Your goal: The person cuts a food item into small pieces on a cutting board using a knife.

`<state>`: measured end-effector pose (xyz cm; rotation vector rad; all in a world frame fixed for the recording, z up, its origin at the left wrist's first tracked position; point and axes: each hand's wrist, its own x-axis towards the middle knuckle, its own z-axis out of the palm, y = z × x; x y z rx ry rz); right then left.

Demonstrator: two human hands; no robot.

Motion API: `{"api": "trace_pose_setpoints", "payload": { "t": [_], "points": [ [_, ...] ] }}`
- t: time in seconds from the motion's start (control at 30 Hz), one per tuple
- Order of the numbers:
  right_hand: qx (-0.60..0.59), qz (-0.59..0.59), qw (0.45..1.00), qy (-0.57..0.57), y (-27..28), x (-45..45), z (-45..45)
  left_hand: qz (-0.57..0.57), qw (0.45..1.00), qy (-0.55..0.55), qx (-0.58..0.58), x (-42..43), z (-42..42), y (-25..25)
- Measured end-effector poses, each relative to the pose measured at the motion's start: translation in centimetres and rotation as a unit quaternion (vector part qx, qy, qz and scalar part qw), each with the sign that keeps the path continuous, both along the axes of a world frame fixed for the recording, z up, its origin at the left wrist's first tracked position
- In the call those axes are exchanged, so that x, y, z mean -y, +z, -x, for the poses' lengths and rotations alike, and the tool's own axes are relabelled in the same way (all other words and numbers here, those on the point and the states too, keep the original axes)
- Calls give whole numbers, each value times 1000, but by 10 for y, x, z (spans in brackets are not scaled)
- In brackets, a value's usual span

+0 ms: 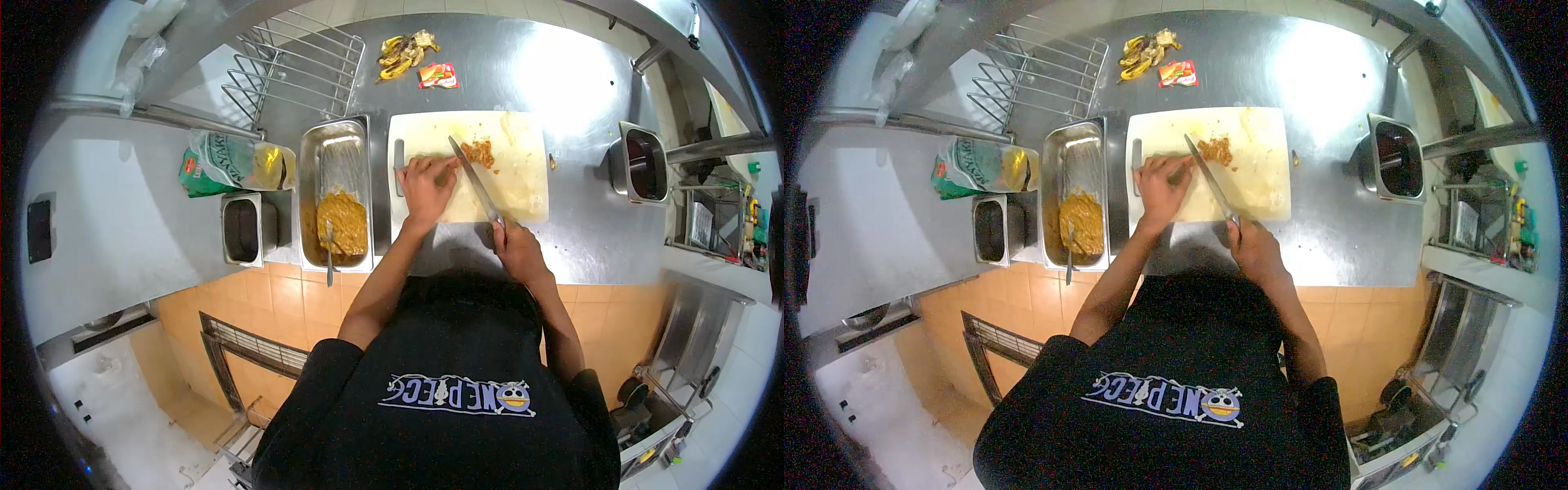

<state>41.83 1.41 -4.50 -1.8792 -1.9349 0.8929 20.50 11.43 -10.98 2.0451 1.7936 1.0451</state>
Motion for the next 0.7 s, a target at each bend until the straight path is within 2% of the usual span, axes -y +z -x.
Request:
{"api": "trace_pose_setpoints", "payload": {
  "t": [0.07,0.17,0.23,0.37,0.43,0.63,0.7],
  "points": [
    [-5,16,1000,6,-2,-1,-1,-17,1000,-11,2,0,1,0],
    [-30,34,999,20,-9,-1,-5,15,1000,-11,-19,0,2,2],
    [-24,84,996,-3,-11,-2,-3,23,1000,-11,-8,0,3,2],
    [-26,85,996,-6,-5,-2,-1,15,1000,-12,-10,0,3,-1],
    [11,102,995,15,-7,-3,-6,20,1000,-15,-5,0,2,0],
    [64,76,995,2,-3,-12,-3,-5,1000,-24,6,-3,2,-4],
    [44,22,999,-10,0,-16,1,9,1000,-13,6,-3,1,-2]
  ]
}}
